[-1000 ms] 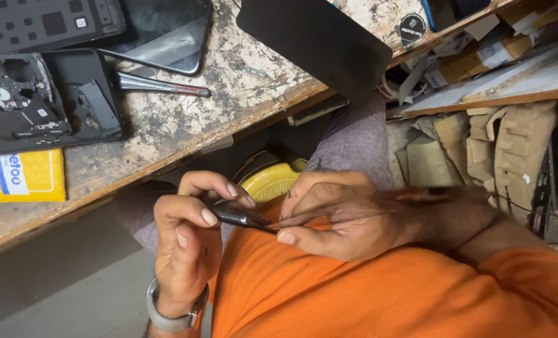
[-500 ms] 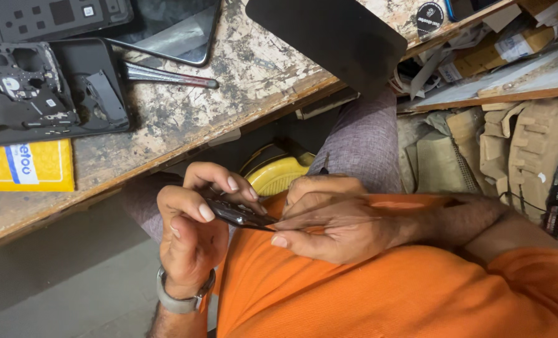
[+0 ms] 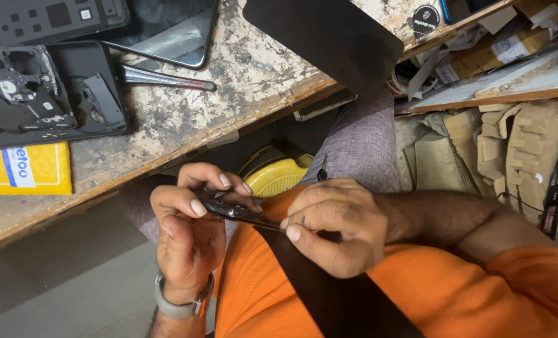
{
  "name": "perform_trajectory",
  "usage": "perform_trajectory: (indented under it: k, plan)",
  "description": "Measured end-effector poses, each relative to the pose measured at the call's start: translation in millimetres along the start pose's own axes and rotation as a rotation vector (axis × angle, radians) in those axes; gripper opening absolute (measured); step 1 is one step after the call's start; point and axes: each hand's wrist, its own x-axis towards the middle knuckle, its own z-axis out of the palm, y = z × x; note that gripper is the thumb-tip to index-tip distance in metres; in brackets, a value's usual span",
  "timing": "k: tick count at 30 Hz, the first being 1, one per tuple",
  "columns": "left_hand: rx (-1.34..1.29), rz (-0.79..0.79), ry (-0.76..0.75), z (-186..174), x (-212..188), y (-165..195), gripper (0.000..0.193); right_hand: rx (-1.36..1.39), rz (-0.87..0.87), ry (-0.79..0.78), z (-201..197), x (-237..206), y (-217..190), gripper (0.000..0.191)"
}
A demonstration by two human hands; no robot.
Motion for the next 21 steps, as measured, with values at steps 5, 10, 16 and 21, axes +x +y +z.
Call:
perform_trajectory:
  k: [5,10,16,21]
  plan:
    - [0.024,0.003,0.008,4.1,-4.0,5.4,0.031,-0.063,-0.024,-0.038,0.6,10.1,-1.1,0.016]
    - [0.035,0.015,0.012,5.9,-6.3,7.2,0.032,-0.095,-0.036,-0.069,2.3,14.0,0.3,0.017]
    - [0.047,0.044,0.04,6.5,-11.5,5.4,0.031,-0.167,-0.037,-0.025,8.3,13.7,-4.1,0.02]
    - [0.046,0.055,0.05,4.7,-15.0,5.7,0.032,-0.19,-0.031,-0.017,11.8,14.8,-8.0,0.017]
